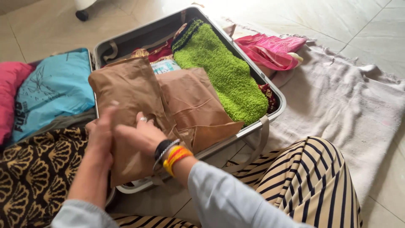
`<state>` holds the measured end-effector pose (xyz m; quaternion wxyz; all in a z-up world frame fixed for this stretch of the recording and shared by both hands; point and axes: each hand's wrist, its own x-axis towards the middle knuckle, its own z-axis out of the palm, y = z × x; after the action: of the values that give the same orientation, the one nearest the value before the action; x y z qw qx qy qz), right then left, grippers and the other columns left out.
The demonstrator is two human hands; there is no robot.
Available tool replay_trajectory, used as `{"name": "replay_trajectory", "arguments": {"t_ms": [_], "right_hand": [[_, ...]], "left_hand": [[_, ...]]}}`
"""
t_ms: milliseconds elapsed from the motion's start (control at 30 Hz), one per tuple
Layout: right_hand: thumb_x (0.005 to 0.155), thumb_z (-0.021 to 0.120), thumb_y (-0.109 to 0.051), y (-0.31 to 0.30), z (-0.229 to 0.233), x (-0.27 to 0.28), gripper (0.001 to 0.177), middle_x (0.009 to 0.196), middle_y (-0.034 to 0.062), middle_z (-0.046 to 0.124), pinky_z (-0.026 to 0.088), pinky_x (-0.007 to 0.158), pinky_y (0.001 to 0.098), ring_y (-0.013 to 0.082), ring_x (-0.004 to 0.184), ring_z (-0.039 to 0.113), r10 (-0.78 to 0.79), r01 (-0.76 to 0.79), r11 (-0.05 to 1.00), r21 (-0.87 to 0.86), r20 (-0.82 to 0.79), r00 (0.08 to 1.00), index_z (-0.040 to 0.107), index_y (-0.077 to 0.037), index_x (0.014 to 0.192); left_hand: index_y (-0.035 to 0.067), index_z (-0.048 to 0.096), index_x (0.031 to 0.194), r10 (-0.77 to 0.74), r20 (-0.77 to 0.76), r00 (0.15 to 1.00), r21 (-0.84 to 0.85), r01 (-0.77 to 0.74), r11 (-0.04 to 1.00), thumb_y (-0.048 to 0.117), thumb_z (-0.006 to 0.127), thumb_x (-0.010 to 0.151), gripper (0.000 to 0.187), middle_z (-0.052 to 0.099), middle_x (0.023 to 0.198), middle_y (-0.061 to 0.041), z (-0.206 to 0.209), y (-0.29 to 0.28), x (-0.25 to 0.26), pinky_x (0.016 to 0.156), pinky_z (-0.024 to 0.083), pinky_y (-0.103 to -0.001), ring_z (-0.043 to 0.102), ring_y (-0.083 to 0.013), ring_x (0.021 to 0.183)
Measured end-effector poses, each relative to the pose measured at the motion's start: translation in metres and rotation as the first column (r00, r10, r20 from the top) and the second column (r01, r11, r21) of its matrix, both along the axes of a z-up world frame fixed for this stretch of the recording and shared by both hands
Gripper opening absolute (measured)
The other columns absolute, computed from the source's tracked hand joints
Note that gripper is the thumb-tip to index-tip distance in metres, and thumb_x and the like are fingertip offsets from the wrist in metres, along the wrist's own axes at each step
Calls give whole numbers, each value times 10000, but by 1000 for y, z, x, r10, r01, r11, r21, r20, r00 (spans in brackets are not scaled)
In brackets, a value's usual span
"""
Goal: The person is packing various clothes, sweaters, and paper bags into a suitcase laid out on a tiled floor.
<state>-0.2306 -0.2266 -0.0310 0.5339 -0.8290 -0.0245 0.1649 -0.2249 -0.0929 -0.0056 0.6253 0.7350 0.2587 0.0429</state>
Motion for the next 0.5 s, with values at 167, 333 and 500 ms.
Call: {"name": "replay_trajectory", "arguments": {"t_ms": [167, 333, 500], "right_hand": [[587, 718, -844, -35, 76, -5, 1608, 1586, 398, 265, 351, 1176, 413, 434, 1482, 353, -53, 66, 991, 118, -111, 992, -46, 184, 1558], [449, 820, -801, -71, 103, -8, 1504, 1389, 317, 573, 537, 1013, 355, 322, 1253, 666, -136, 137, 987, 82, -18, 991, 274, 217, 1412], [608, 809, -343, -104, 75, 18, 799, 1167, 222, 744, 600, 840, 347, 271, 1021, 755, -425, 425, 898, 117, -24, 905, 613, 63, 1267]], "left_hand": [[52, 611, 1378, -233, 58, 971, -233, 240, 942, 900, 422, 787, 1051, 676, 1131, -75, 53, -19, -12, 683, 499, -299, 630, -160, 926], [6, 612, 1433, -388, 184, 903, -345, 429, 835, 960, 228, 797, 1209, 709, 1222, -128, 78, -42, -16, 743, 513, -300, 634, -174, 922], [30, 424, 1537, -480, 219, 850, -349, 527, 775, 914, 178, 756, 1204, 639, 1362, -198, 102, -82, -26, 907, 524, -424, 665, -273, 1025]]}}
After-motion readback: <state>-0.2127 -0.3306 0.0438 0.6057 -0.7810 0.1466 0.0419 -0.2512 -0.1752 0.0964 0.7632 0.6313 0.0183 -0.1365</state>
